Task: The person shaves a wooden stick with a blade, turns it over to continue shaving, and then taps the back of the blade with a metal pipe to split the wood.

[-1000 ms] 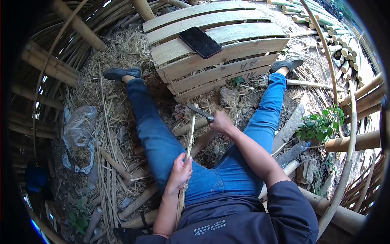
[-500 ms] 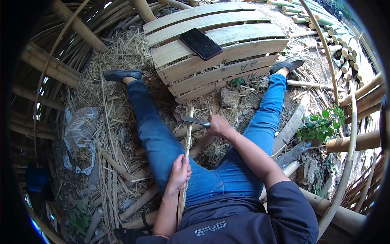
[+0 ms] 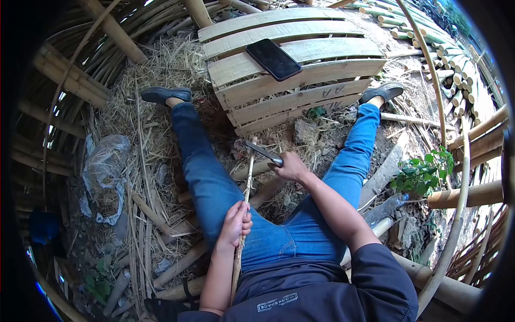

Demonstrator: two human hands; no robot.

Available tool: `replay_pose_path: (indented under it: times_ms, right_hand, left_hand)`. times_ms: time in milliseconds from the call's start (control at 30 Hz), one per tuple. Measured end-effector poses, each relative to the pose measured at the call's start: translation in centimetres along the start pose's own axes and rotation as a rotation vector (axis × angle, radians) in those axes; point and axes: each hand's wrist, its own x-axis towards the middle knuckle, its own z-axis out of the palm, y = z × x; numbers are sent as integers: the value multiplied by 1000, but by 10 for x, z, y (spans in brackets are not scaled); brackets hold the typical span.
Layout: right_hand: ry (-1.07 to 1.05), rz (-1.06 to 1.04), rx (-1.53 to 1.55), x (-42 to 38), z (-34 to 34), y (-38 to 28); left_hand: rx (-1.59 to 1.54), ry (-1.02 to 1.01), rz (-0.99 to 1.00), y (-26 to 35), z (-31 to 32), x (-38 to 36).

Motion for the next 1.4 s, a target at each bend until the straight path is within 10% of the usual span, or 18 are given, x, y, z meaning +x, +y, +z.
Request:
replay_pose_path:
  times_ms: [1400]
  right_hand:
    - [156, -41, -169, 9, 10, 14]
  left_hand:
    - [-2, -73, -56, 4, 1, 2]
